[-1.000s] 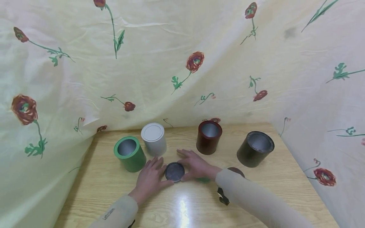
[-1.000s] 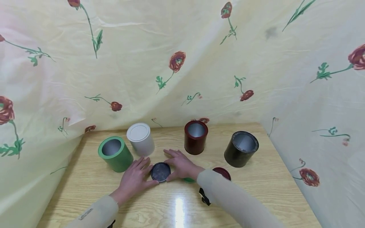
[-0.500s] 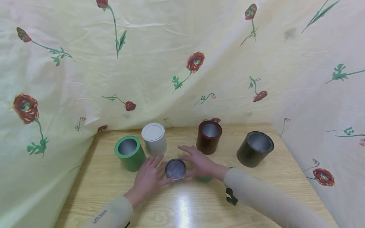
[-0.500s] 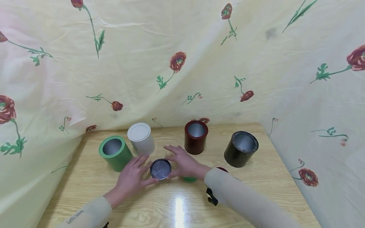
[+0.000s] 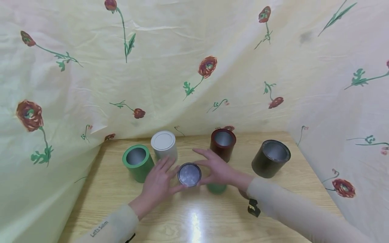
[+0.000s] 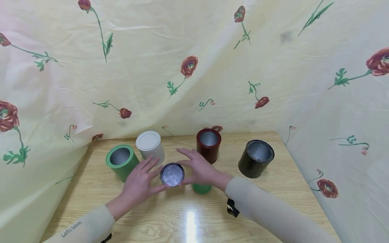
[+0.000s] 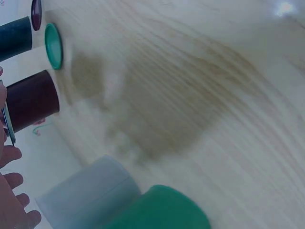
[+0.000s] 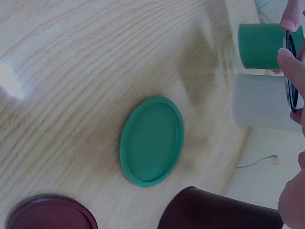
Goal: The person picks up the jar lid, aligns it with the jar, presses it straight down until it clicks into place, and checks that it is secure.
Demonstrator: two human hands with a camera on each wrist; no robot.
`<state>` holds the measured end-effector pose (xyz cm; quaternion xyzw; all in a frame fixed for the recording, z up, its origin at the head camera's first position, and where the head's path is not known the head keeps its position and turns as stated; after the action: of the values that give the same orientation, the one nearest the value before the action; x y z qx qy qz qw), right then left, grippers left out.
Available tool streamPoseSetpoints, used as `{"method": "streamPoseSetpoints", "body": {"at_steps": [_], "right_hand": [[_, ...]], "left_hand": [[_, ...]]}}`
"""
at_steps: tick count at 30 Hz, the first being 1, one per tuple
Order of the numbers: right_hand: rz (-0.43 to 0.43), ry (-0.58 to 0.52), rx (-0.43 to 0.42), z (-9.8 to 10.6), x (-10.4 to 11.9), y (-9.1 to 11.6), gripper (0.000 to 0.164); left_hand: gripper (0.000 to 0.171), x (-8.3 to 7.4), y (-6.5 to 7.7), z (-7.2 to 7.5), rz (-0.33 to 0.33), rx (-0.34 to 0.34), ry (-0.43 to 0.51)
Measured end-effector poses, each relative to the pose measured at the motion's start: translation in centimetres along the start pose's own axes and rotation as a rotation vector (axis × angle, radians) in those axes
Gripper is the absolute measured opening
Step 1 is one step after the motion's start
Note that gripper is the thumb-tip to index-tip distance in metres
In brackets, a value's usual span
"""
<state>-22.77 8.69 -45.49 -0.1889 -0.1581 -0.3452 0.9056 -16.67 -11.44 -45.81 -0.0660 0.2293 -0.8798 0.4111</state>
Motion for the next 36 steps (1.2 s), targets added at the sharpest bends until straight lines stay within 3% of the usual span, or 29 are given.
{"method": "streamPoseSetpoints", "body": {"at_steps": [10,17,27,36], "right_hand": [[0.005,-0.033,-0.049,3.0,0.0,-0.4,0.073],[-0.015,-0.023,-0.076,5.0,-0.2,-0.6,0.073],[-0.067,-0.035,-0.093,7.3,-1.6,-0.4,0.071],[-0.056,-0.059,-0.128,9.6,-3.1,0.0,0.068]], "left_hand": [[0.076,0.0,-2.6,2.0,-0.045,-0.015,-0.055],[0.075,0.1,-4.7,3.2,-0.062,0.032,-0.091],[0.074,-0.1,-7.8,3.7,-0.084,0.090,-0.097],[0.074,-0.7,-11.1,3.9,-0.153,0.055,-0.142]]}}
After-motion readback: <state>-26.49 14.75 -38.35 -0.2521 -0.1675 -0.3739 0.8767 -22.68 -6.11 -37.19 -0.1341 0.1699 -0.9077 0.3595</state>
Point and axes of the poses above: each hand's wrist, its own y-axis away from the middle knuckle, its own z-axis out of the back of the hand, x = y × z, the point moved 6 cm from there along -y, towards the middle knuckle, and after that the axes turned 9 degrees about -z, right-handed, at the moved point
